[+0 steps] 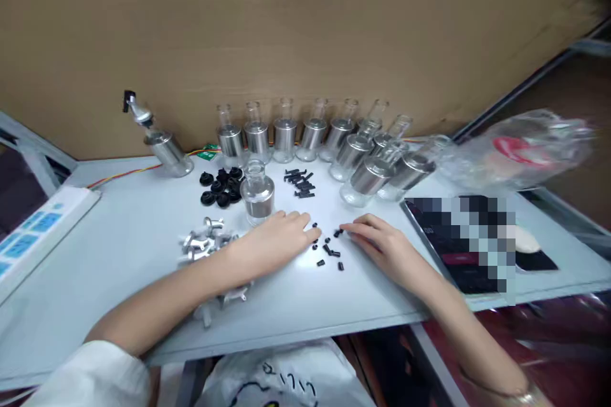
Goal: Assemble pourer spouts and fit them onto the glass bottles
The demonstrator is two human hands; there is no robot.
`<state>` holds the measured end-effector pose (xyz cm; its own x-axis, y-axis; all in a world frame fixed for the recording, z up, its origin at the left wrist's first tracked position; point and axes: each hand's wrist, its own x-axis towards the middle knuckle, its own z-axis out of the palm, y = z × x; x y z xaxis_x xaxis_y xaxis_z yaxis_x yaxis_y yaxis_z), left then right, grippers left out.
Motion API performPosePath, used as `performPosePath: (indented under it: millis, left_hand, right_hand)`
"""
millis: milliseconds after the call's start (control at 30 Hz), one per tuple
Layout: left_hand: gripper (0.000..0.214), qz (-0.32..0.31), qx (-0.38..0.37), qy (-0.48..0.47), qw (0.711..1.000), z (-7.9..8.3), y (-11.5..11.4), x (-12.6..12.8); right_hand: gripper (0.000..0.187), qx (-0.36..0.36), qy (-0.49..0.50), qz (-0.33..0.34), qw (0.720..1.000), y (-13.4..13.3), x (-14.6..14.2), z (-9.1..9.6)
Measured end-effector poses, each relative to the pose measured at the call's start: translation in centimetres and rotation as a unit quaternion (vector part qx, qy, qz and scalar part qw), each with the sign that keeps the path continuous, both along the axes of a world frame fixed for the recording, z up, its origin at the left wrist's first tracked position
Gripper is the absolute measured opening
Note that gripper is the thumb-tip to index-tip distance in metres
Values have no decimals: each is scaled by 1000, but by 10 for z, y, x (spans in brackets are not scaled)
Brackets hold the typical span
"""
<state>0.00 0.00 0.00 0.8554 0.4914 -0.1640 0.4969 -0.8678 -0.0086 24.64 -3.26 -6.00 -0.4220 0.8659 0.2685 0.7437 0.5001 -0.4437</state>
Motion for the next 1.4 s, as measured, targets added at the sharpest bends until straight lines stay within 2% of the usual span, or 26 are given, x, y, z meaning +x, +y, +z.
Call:
performPosePath:
  millis: [67,167,300,400,600,767,1000,1200,1400]
  left_hand:
    - [31,-4,3,-7,1000,-1,-2,-1]
    - [30,-5,7,-13,1000,-2,-3,-2]
    - [29,2,4,-15,1000,0,-3,-4]
    - [28,8,0,-16,1000,0,0,-6]
    - [32,3,8,-15,1000,-2,2,-7]
    - [29,7,8,2,1000,2,0,-6]
    - [31,4,13,-5,1000,4,-1,-7]
    - [26,-29,31,-51,998,-6,-6,-6]
    - [11,-73,41,-82,993,-22,-18,7]
  right_hand:
    - [26,5,-9,25,1000,8,-2,-3]
    - [22,-1,-14,27,1000,16,-4,-5]
    - [9,-41,8,-38,998,11,-5,-3]
    - [7,-49,31,-71,996,3,-7,-1]
    - [12,50,59,-23,997,12,-17,1]
    - [13,-1,16,30,999,28,-26,0]
    - [21,-40,21,33,998,20,-9,6]
    - [16,-47,8,55,997,18,-3,-2]
    - [10,-58,5,34,998,14,-11,3]
